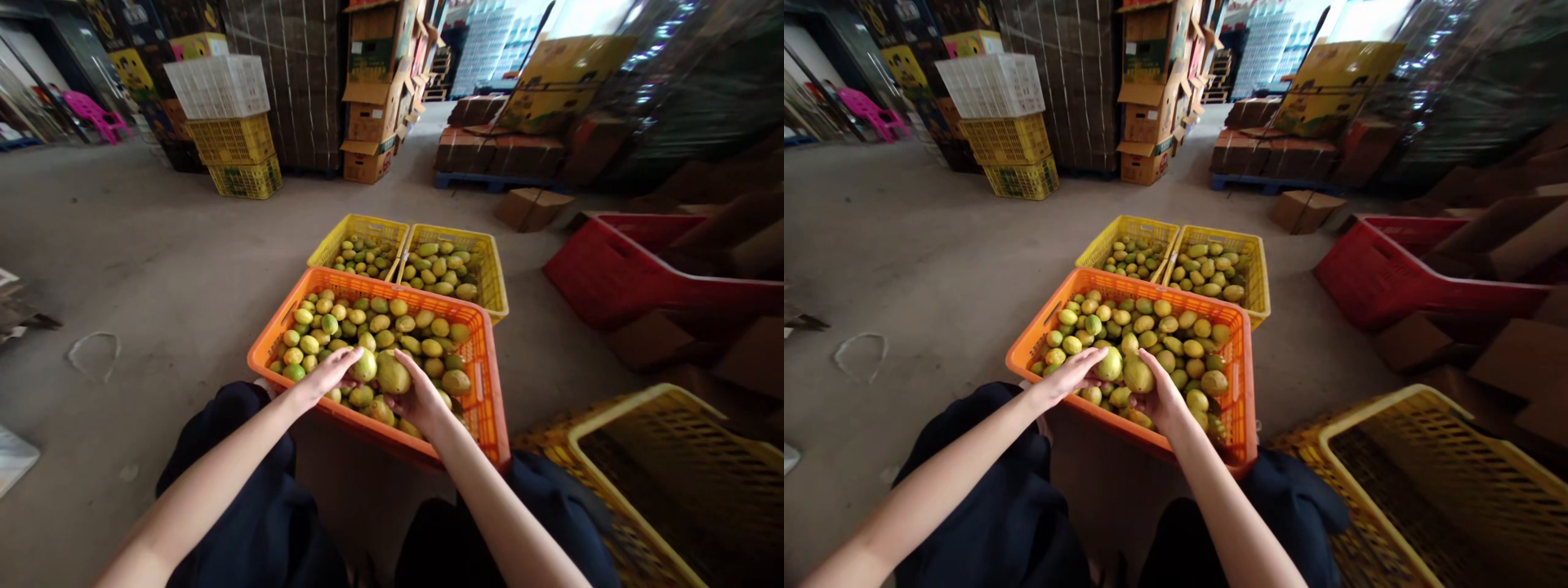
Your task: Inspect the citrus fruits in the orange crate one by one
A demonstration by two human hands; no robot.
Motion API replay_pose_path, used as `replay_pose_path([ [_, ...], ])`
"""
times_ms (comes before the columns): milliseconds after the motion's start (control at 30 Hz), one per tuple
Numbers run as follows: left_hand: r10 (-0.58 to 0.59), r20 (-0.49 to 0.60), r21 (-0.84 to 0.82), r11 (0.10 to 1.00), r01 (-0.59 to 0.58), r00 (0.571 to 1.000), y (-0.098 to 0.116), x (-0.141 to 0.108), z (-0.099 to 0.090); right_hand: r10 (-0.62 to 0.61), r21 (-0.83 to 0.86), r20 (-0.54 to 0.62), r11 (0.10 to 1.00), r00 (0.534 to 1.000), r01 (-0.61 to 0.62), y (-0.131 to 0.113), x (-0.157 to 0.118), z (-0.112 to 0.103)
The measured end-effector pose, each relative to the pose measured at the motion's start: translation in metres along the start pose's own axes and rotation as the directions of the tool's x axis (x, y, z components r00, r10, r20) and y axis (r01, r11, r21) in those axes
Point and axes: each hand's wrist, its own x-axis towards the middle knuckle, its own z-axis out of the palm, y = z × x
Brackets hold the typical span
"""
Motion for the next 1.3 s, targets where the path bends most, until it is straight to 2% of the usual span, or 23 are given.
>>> replay_pose_path([
  [100,0.085,-0.009,0.018,0.996,-0.085,0.996,0.003,-0.001,-0.001,-0.149,-0.06,-0.008,0.987,0.989,0.148,0.0,0.0,-0.001],
  [167,0.2,-0.029,0.101,0.975,-0.196,0.979,0.004,-0.001,-0.002,-0.341,-0.185,-0.009,0.924,0.94,0.334,-0.001,-0.003,-0.002],
  [200,0.272,-0.032,0.155,0.952,-0.264,0.962,0.004,-0.001,-0.002,-0.464,-0.274,-0.008,0.853,0.886,0.445,-0.001,-0.005,-0.003],
  [233,0.346,-0.025,0.206,0.92,-0.334,0.938,0.005,-0.001,-0.003,-0.594,-0.369,-0.003,0.749,0.805,0.551,0.0,-0.006,-0.004],
  [267,0.415,-0.005,0.248,0.882,-0.401,0.91,0.005,-0.001,-0.003,-0.711,-0.458,0.011,0.622,0.703,0.636,0.0,-0.008,-0.004],
  [333,0.528,0.057,0.311,0.797,-0.517,0.848,0.007,-0.003,-0.004,-0.869,-0.584,0.068,0.364,0.49,0.726,0.001,-0.01,-0.006],
  [400,0.6,0.11,0.36,0.719,-0.594,0.793,0.008,-0.005,-0.004,-0.935,-0.642,0.135,0.169,0.328,0.747,0.003,-0.011,-0.007],
  [467,0.643,0.138,0.399,0.66,-0.636,0.754,0.01,-0.008,-0.004,-0.953,-0.675,0.184,0.055,0.24,0.736,0.003,-0.011,-0.008],
  [533,0.663,0.137,0.415,0.637,-0.65,0.736,0.012,-0.01,-0.004,-0.957,-0.695,0.204,0.006,0.205,0.719,0.003,-0.011,-0.008],
  [600,0.659,0.128,0.406,0.647,-0.646,0.741,0.013,-0.012,-0.003,-0.956,-0.684,0.197,0.024,0.216,0.729,0.002,-0.011,-0.009],
  [633,0.65,0.127,0.395,0.659,-0.64,0.749,0.014,-0.013,-0.003,-0.951,-0.659,0.188,0.062,0.244,0.749,0.001,-0.012,-0.009],
  [700,0.63,0.125,0.359,0.691,-0.627,0.767,0.017,-0.013,-0.003,-0.924,-0.57,0.161,0.2,0.347,0.797,-0.002,-0.015,-0.01],
  [800,0.586,0.09,0.269,0.764,-0.586,0.806,0.021,-0.014,-0.004,-0.831,-0.385,0.132,0.46,0.541,0.8,-0.009,-0.021,-0.01],
  [833,0.562,0.067,0.225,0.796,-0.561,0.824,0.022,-0.013,-0.004,-0.797,-0.331,0.128,0.526,0.59,0.783,-0.011,-0.023,-0.011],
  [900,0.498,0.032,0.118,0.859,-0.498,0.866,0.023,-0.013,-0.005,-0.742,-0.256,0.124,0.618,0.659,0.744,-0.014,-0.025,-0.012],
  [1033,0.386,0.011,-0.059,0.921,-0.385,0.922,0.024,-0.013,-0.006,-0.677,-0.179,0.122,0.704,0.726,0.687,-0.017,-0.022,-0.013],
  [1200,0.285,-0.019,-0.241,0.929,-0.281,0.958,0.023,-0.013,-0.008,-0.649,-0.132,0.133,0.738,0.749,0.662,-0.018,-0.02,-0.011],
  [1300,0.262,-0.026,-0.325,0.91,-0.256,0.965,0.021,-0.011,-0.008,-0.615,-0.129,0.131,0.767,0.778,0.628,-0.018,-0.023,-0.01],
])
